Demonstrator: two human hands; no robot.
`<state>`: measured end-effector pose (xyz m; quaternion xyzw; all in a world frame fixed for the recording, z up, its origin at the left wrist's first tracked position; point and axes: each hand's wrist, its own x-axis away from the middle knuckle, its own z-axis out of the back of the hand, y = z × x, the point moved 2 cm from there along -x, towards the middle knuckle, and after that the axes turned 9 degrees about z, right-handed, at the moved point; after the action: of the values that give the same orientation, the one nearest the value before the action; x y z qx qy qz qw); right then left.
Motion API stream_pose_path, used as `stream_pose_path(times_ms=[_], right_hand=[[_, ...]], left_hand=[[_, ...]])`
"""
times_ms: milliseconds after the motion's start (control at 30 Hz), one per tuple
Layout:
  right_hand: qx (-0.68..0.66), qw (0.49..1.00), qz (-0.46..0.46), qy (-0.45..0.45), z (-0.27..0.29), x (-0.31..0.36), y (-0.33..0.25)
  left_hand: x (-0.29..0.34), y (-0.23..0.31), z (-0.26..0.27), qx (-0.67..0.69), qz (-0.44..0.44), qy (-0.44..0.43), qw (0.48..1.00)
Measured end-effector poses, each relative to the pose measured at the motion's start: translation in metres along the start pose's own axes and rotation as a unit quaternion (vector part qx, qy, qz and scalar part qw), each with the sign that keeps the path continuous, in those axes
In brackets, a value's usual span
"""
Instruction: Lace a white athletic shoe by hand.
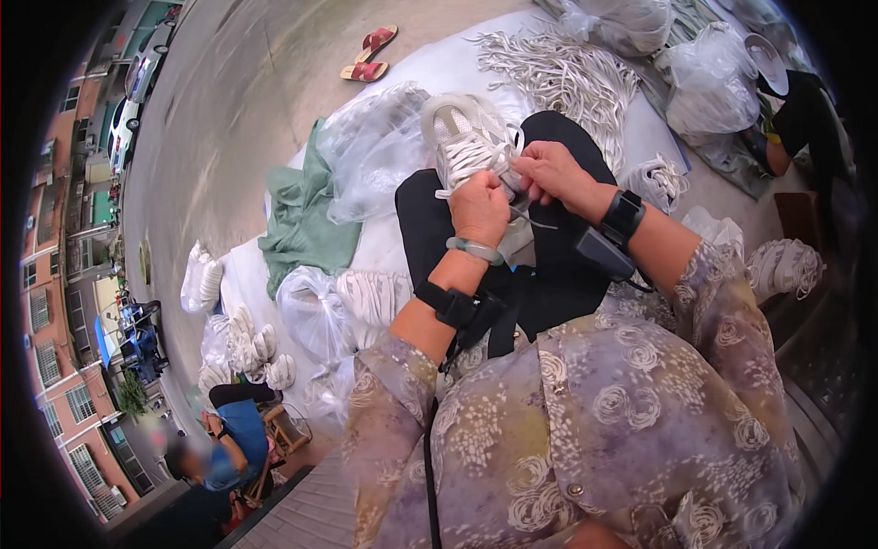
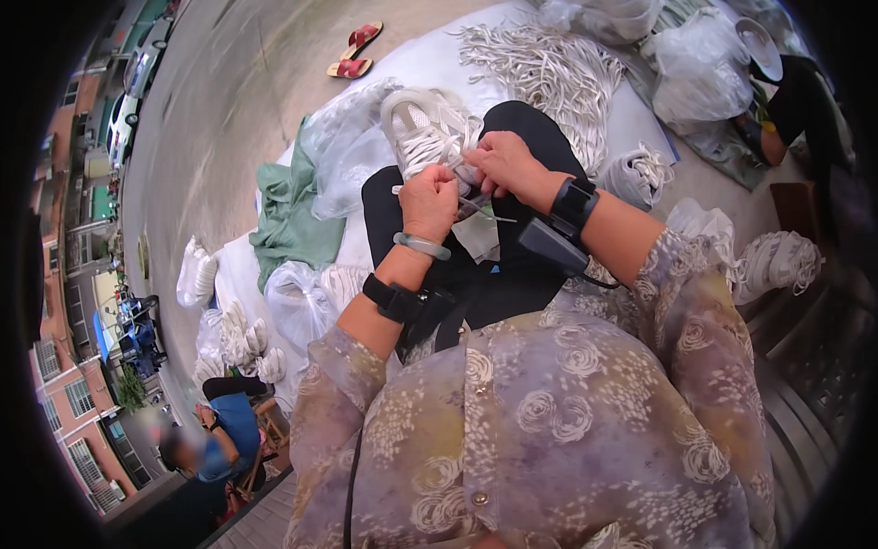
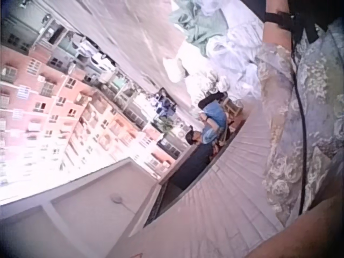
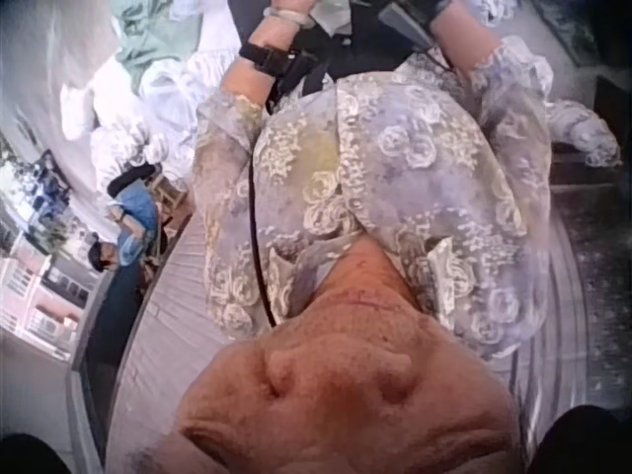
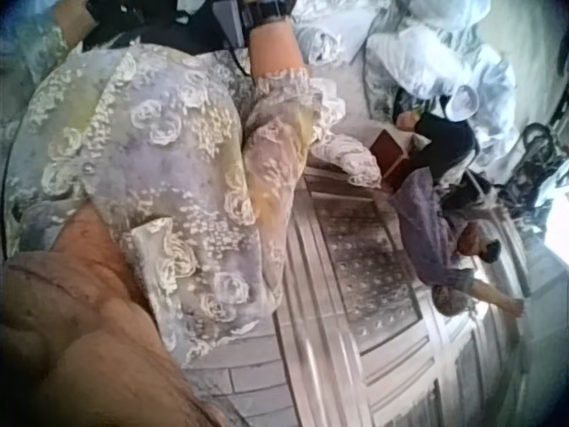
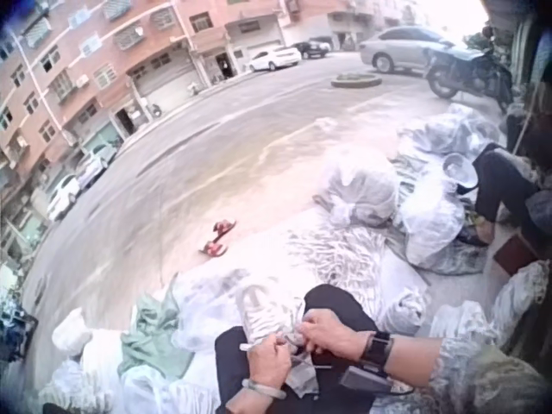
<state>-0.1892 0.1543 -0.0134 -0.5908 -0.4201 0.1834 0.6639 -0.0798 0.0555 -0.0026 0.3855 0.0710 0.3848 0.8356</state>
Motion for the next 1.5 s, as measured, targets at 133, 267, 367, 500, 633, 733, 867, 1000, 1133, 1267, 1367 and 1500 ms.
stream_pose_path(times_ms=[133, 267, 367, 500, 633, 733, 867, 1000, 1133, 1267, 1367, 1500], right_hand=[[-0.024, 1.0, 0.009, 0.008, 0.001, -0.005, 0.001], [-0.052, 0.999, 0.012, 0.006, 0.001, -0.008, 0.008], [-0.053, 0.998, 0.02, 0.028, -0.001, -0.012, 0.014], [0.047, 0.993, 0.098, 0.033, 0.0, -0.009, 0.017], [0.182, 0.949, 0.259, -0.002, 0.002, -0.001, 0.012], [0.208, 0.947, 0.244, -0.024, 0.005, 0.0, 0.011], [0.247, 0.929, 0.275, 0.015, 0.004, -0.003, 0.01], [0.197, 0.94, 0.279, 0.002, 0.005, -0.006, 0.017], [0.164, 0.952, 0.26, 0.015, 0.006, -0.007, 0.021], [0.189, 0.94, 0.282, 0.041, 0.005, -0.003, 0.019], [0.194, 0.941, 0.273, 0.05, 0.005, 0.002, 0.018], [0.224, 0.935, 0.27, 0.058, 0.007, 0.006, 0.017]], left_hand=[[-0.002, -0.001, -0.005, 0.015, 0.023, 0.006, 1.0], [-0.011, 0.0, -0.012, -0.009, -0.002, 0.039, 0.999], [-0.012, -0.001, -0.015, 0.006, -0.014, 0.059, 0.998], [-0.014, -0.002, -0.018, 0.038, 0.019, 0.049, 0.998], [-0.014, -0.002, -0.018, 0.044, 0.043, 0.061, 0.996], [-0.015, -0.005, -0.02, 0.136, 0.073, 0.026, 0.988], [-0.018, -0.008, -0.022, 0.167, 0.104, 0.007, 0.98], [-0.019, -0.007, -0.021, 0.126, 0.081, -0.002, 0.989], [-0.022, -0.005, -0.022, 0.122, 0.095, -0.026, 0.988], [-0.026, 0.004, -0.022, 0.016, 0.052, -0.001, 0.999], [-0.021, 0.012, -0.015, -0.083, -0.006, 0.015, 0.996], [-0.004, 0.01, 0.015, -0.209, -0.109, -0.01, 0.972]])
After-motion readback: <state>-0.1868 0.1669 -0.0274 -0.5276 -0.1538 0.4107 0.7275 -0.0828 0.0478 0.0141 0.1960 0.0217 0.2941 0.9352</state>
